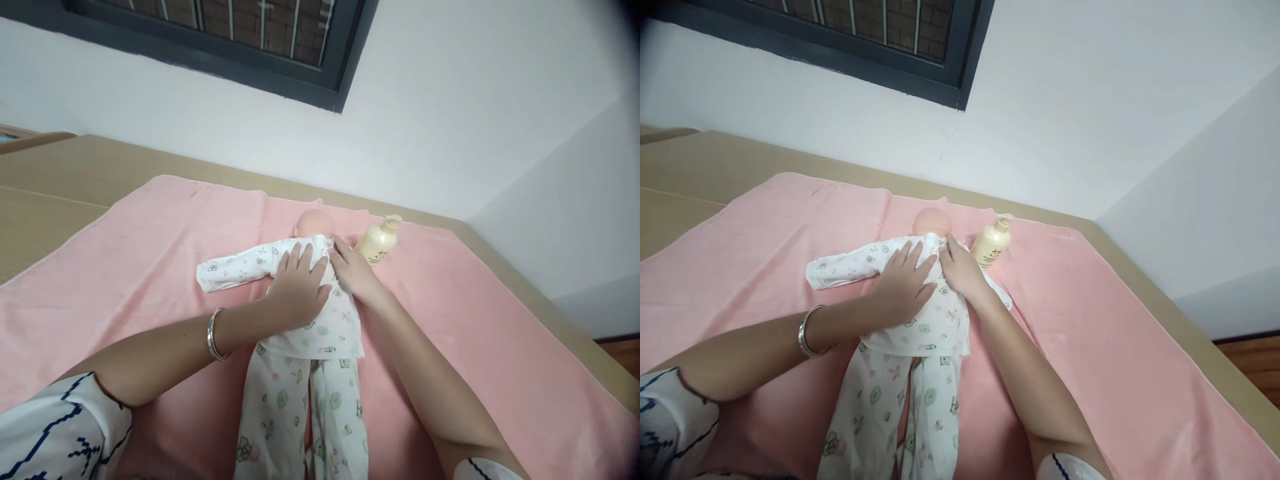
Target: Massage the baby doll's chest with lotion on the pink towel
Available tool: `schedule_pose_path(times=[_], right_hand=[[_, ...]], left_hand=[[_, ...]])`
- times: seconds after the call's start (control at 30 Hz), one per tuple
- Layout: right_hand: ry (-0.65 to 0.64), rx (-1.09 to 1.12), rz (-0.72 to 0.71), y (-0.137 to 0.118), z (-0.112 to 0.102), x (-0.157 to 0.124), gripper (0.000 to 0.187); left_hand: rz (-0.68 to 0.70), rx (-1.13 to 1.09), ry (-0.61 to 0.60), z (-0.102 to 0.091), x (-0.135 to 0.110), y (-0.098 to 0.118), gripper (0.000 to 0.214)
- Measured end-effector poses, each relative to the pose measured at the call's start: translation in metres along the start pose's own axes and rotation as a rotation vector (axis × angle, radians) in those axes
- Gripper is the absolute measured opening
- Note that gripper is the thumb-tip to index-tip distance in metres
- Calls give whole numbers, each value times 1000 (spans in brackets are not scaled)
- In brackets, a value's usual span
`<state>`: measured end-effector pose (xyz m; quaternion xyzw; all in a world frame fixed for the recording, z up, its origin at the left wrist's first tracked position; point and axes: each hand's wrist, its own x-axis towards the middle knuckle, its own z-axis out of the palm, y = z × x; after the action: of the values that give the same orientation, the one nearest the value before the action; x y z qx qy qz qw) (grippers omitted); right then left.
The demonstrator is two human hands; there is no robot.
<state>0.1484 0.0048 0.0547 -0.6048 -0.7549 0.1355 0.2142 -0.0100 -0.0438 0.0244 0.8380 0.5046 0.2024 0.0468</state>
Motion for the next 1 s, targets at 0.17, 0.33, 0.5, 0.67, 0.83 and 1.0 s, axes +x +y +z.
schedule_pose_path(times=[0.17,0.33,0.5,0.67,0.83,1.0], right_hand=[[-22,-230,-52,-24,8,-26,50],[-64,-313,-80,-45,1,-44,40],[13,-106,-79,-13,6,-12,41],[9,-9,-39,12,17,6,52],[-9,-120,-66,-14,13,-21,51],[-69,-103,-56,-24,5,-27,46]], left_hand=[[-62,-110,-114,-8,27,-29,57],[-129,-167,-117,-5,41,-45,57],[-40,4,9,0,14,-17,55],[45,10,61,2,2,-7,54],[-48,-153,63,5,31,-34,51],[-72,-239,102,13,42,-47,51]])
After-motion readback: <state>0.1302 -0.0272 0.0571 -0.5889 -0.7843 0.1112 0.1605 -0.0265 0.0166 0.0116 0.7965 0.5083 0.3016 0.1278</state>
